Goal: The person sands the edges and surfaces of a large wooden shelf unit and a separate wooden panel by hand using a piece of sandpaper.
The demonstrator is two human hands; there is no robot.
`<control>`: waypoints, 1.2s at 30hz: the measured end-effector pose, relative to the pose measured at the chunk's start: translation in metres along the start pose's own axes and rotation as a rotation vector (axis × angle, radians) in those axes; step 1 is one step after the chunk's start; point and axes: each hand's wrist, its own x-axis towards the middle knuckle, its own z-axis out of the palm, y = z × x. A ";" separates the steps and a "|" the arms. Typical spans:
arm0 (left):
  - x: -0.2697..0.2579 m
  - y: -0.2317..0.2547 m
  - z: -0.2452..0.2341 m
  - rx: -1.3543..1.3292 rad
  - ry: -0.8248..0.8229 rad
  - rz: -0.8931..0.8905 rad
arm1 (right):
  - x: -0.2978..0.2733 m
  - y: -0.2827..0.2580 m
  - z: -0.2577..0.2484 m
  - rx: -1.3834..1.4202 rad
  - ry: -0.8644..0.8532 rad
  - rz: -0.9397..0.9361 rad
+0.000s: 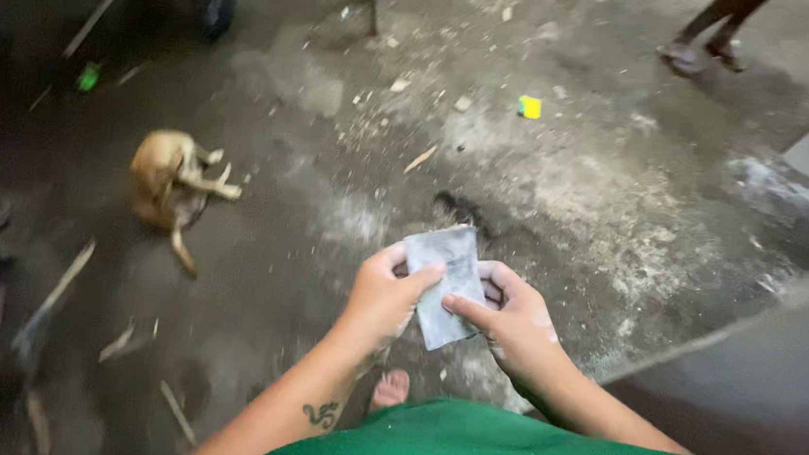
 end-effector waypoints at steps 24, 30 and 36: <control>0.125 0.012 0.053 -0.003 -1.080 -0.474 | 0.017 -0.015 0.048 0.240 0.799 0.201; 0.112 0.018 0.091 -0.192 -1.149 -0.712 | -0.002 -0.018 0.033 0.089 0.939 0.281; 0.115 0.008 0.101 -0.193 -1.094 -0.715 | 0.006 -0.009 0.039 0.287 1.014 0.209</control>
